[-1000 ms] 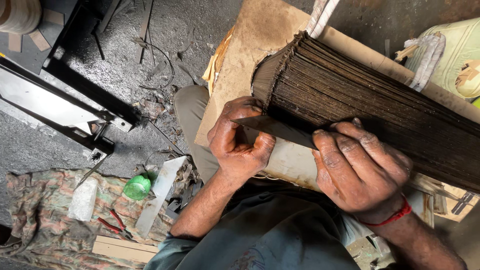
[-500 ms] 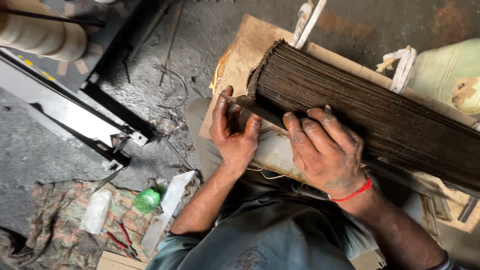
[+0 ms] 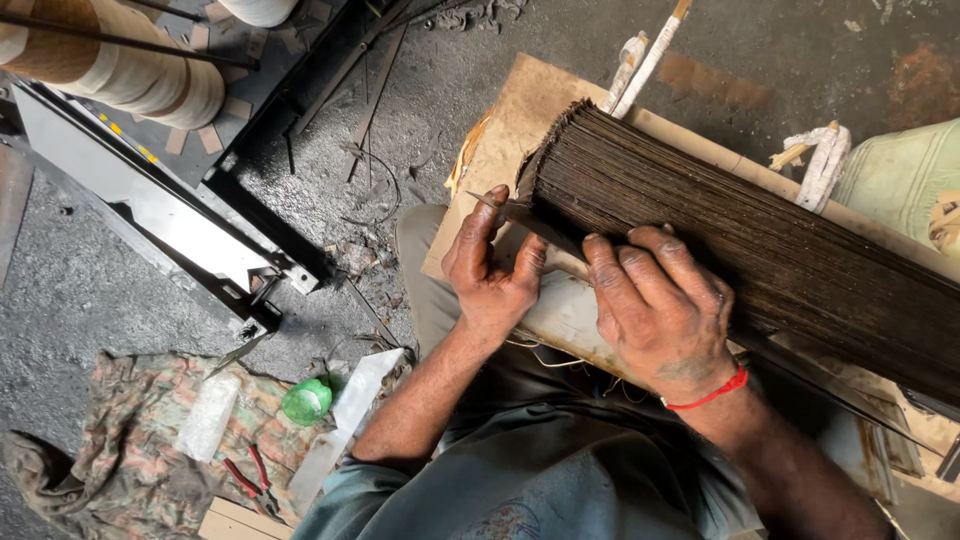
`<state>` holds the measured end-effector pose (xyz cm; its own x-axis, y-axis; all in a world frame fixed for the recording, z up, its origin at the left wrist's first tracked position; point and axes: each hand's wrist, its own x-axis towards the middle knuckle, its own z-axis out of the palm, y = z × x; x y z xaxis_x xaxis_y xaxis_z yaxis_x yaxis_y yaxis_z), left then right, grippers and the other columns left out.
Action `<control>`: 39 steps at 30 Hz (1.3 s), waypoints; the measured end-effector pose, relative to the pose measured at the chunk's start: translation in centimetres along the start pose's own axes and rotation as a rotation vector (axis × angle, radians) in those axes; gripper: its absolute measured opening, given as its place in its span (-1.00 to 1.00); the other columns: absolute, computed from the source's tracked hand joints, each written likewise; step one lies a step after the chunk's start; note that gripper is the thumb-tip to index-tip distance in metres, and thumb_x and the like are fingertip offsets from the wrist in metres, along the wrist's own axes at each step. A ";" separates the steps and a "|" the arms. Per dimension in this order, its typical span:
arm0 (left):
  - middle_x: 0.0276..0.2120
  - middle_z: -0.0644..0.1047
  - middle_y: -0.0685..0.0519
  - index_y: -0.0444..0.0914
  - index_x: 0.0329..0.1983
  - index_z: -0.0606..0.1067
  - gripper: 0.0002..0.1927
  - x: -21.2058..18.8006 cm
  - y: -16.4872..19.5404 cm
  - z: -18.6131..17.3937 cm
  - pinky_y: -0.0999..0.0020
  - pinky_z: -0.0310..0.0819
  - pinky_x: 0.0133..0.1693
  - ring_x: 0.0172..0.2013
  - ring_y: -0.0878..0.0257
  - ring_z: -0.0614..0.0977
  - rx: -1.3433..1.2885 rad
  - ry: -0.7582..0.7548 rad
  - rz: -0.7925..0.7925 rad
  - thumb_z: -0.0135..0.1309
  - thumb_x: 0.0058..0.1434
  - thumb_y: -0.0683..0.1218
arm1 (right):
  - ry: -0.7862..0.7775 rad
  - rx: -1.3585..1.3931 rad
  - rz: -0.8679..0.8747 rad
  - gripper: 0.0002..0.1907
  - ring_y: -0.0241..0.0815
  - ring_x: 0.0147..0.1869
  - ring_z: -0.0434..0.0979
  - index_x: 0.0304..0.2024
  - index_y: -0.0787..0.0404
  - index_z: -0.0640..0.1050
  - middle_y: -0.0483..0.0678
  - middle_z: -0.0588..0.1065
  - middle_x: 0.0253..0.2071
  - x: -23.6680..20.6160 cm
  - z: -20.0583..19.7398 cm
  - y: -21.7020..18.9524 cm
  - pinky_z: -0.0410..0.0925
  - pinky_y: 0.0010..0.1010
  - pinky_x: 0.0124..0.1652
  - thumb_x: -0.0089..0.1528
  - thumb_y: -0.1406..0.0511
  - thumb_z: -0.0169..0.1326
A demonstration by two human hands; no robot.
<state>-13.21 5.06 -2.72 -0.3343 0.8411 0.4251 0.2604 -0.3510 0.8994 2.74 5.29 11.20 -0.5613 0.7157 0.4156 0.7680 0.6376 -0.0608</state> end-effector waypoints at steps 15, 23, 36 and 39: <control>0.02 0.53 -0.04 -0.34 0.12 0.40 -0.57 0.2 -0.6 0.2 0.50 0.56 -0.08 -0.11 0.33 0.60 -0.241 -0.077 -0.124 0.24 0.21 -0.35 | -0.093 -0.026 0.003 -0.79 -0.06 -0.06 0.56 0.00 0.32 0.62 -0.02 0.49 -0.22 0.0 0.0 1.1 0.47 -0.30 -0.04 0.31 0.39 0.24; -0.03 0.54 -0.03 -0.38 0.10 0.41 -0.57 -0.5 -1.3 -0.1 0.47 0.55 -0.07 -0.12 0.33 0.59 -0.224 -0.096 -0.187 0.22 0.17 -0.34 | -0.064 -0.009 -0.036 -0.80 -0.06 -0.05 0.56 -0.01 0.35 0.63 -0.03 0.50 -0.22 -0.2 0.3 1.0 0.50 -0.29 -0.03 0.31 0.43 0.23; 0.10 0.57 -0.09 -0.39 0.27 0.45 -0.51 2.2 0.9 -2.5 0.30 0.62 0.13 0.03 0.23 0.66 -0.266 -0.210 -0.263 0.15 0.43 0.03 | -0.024 -0.132 0.069 -0.65 -0.07 -0.10 0.49 0.17 0.23 0.61 -0.03 0.48 -0.16 -4.0 -0.4 1.5 0.42 -0.31 -0.22 0.33 0.30 0.20; -0.19 0.66 -0.04 -0.37 0.08 0.59 -0.53 5.2 0.8 -4.5 0.30 0.61 0.04 -0.12 0.25 0.69 -0.275 -0.406 -0.344 0.07 0.45 0.14 | 0.063 -0.184 0.165 -0.71 0.05 -0.09 0.47 0.12 0.26 0.61 0.09 0.49 -0.13 -11.2 -1.0 3.7 0.41 -0.13 -0.14 0.38 0.28 0.18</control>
<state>-18.83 7.28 0.66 0.0292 0.9963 0.0807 -0.0633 -0.0787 0.9949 12.20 -0.68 7.22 -0.4077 0.7828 0.4701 0.8940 0.4470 0.0311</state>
